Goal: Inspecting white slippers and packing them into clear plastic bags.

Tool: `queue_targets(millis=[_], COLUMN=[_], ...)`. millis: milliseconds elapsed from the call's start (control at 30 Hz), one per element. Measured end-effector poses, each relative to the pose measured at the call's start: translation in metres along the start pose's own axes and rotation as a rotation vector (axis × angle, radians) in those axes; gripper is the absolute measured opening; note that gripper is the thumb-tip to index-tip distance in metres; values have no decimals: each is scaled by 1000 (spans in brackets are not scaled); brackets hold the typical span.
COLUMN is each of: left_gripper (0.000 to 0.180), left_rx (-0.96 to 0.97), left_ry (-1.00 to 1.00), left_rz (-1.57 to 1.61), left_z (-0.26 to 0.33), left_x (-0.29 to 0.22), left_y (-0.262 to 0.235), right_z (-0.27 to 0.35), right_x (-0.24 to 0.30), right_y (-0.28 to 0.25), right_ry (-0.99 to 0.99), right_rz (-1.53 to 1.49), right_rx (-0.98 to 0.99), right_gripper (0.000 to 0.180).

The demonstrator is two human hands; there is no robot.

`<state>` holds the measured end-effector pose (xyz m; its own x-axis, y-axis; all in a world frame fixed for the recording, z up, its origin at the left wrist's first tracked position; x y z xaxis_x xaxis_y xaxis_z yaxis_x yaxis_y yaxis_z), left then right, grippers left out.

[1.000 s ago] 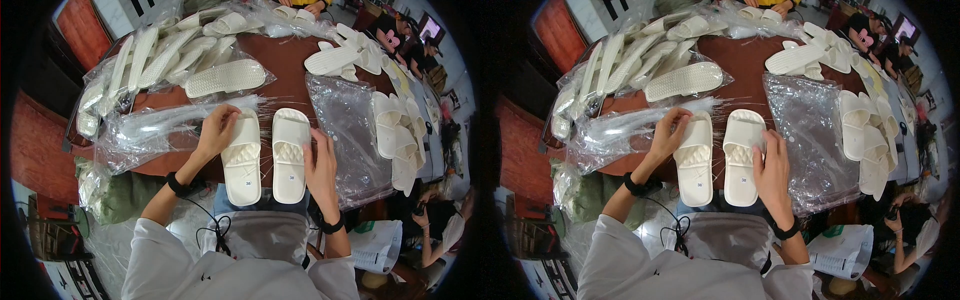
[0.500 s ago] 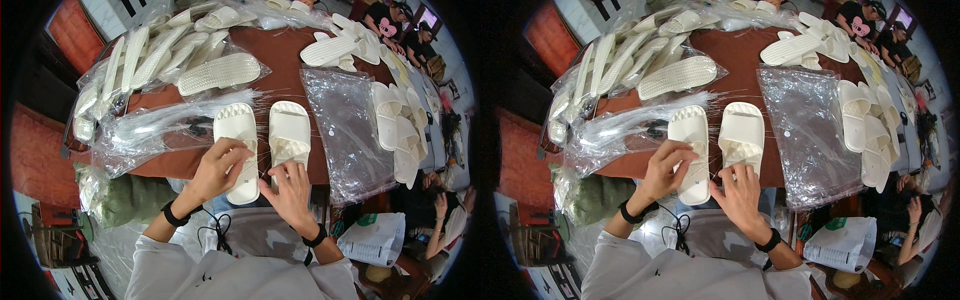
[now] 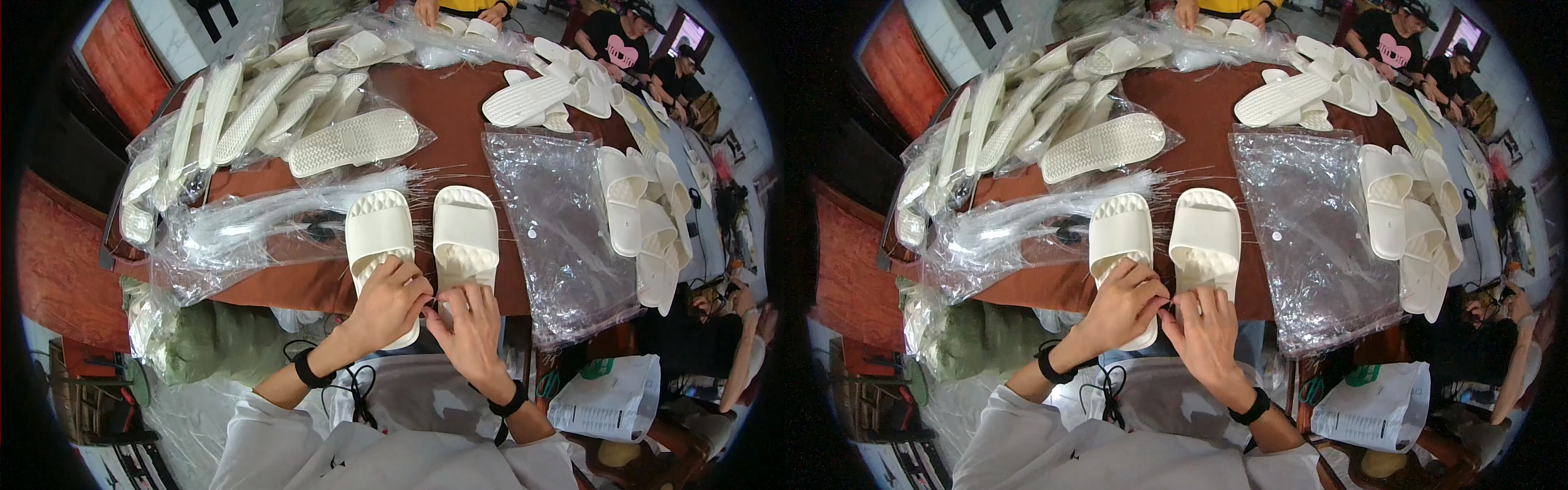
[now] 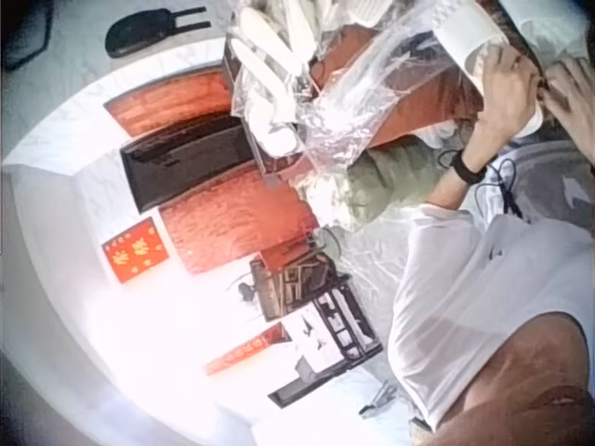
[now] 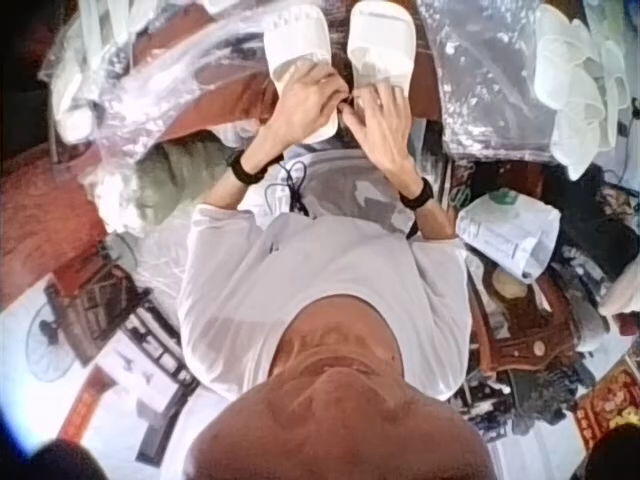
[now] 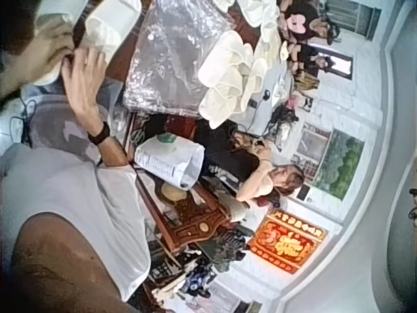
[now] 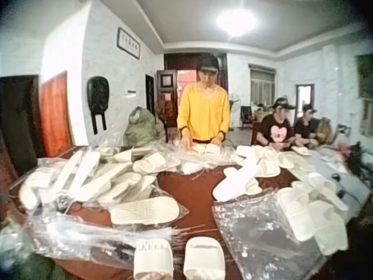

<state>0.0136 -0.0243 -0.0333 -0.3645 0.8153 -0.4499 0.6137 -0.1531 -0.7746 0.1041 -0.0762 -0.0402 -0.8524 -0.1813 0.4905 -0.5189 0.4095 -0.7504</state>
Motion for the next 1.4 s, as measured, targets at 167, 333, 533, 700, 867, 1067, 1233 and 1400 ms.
queue_targets(millis=[167,333,533,700,867,1067,1233,1400], left_gripper=[11,9,21,38,57,57,55,49], left_rx=[-63,-150,-257,-433,-318,-276,-366,-446], left_ry=[-82,-167,-91,-139,-361,-423,-394,-444], left_rz=[102,149,107,-131,-78,0,25,128], left_z=[1,4,2,18,30,32,35,26], left_x=[-2,-3,-17,7,61,73,51,32], left_y=[-4,-2,-26,-88,-73,-50,-41,-43], right_z=[2,4,1,-19,-41,-45,-45,-37], right_x=[-1,-2,-9,-10,-8,-9,-4,-13], right_y=[-10,-19,-24,-24,7,28,18,-18], right_ry=[-18,-8,32,-21,25,33,56,133], right_rz=[-19,-42,-66,-113,-156,-26,-116,-186], right_rx=[-62,-130,-69,-43,57,-22,-47,-204], right_gripper=[21,18,23,50,52,51,45,34])
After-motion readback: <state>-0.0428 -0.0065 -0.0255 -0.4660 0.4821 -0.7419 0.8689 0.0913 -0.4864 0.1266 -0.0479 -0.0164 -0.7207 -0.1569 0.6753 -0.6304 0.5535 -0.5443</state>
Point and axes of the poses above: each hand's wrist, its own z-axis away from the middle knuckle, its own y-axis out of the palm, x = y × z, the point moved 10 cm from there along -z, towards the middle knuckle, and after that the axes turned 4 degrees about y, right-handed, at the moved point
